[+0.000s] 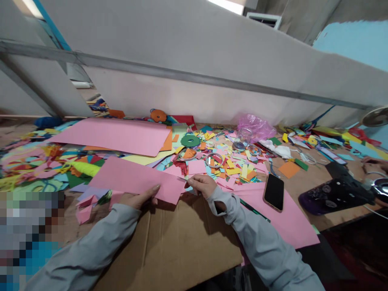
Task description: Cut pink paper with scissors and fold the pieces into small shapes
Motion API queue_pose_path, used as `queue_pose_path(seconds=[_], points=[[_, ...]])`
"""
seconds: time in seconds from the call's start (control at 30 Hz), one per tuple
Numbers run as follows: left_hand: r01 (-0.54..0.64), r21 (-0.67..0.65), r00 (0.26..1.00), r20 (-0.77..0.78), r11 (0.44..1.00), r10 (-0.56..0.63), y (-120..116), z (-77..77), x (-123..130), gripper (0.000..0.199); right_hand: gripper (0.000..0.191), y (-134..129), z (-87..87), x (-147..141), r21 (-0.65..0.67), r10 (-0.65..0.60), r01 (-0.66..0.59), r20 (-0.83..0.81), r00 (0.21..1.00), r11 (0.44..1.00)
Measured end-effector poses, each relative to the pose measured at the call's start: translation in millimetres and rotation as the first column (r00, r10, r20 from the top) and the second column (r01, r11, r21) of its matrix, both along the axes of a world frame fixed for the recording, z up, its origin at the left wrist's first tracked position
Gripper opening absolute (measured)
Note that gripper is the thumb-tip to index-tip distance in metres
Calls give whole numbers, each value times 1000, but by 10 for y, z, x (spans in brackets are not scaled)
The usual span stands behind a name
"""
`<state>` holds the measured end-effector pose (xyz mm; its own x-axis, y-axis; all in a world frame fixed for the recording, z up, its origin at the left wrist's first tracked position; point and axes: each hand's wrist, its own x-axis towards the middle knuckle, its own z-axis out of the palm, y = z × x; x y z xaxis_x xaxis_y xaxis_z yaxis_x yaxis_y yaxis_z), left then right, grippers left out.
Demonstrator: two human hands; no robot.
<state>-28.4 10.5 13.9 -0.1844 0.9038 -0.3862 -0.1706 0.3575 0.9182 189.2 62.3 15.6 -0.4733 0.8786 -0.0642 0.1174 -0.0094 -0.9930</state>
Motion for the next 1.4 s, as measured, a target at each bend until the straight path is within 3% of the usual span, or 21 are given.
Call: queue_pose_path(seconds=[0.33, 0.57, 0.8, 1.0, 1.4], points=[[37, -52, 983, -177, 998, -46, -50, 119, 11, 43, 45, -10, -5, -20, 7, 18, -18, -6, 1000, 1000], [10, -31, 997, -77, 999, -12, -29, 27, 25, 39, 46, -17, -24, -23, 17, 3, -3, 7, 1000, 1000], [29, -55, 994, -105, 998, -34, -34, 49, 21, 39, 44, -15, -28, -23, 19, -6, 6, 19, 1000, 1000], [34, -32, 998, -45, 999, -35, -24, -25, 17, 37, 43, -29, -23, -26, 20, 5, -5, 23, 1000, 1000], [99, -35, 989, -108, 995, -102, -17, -63, 4, 40, 45, -51, 0, -52, 10, -12, 11, 25, 1000, 1000]])
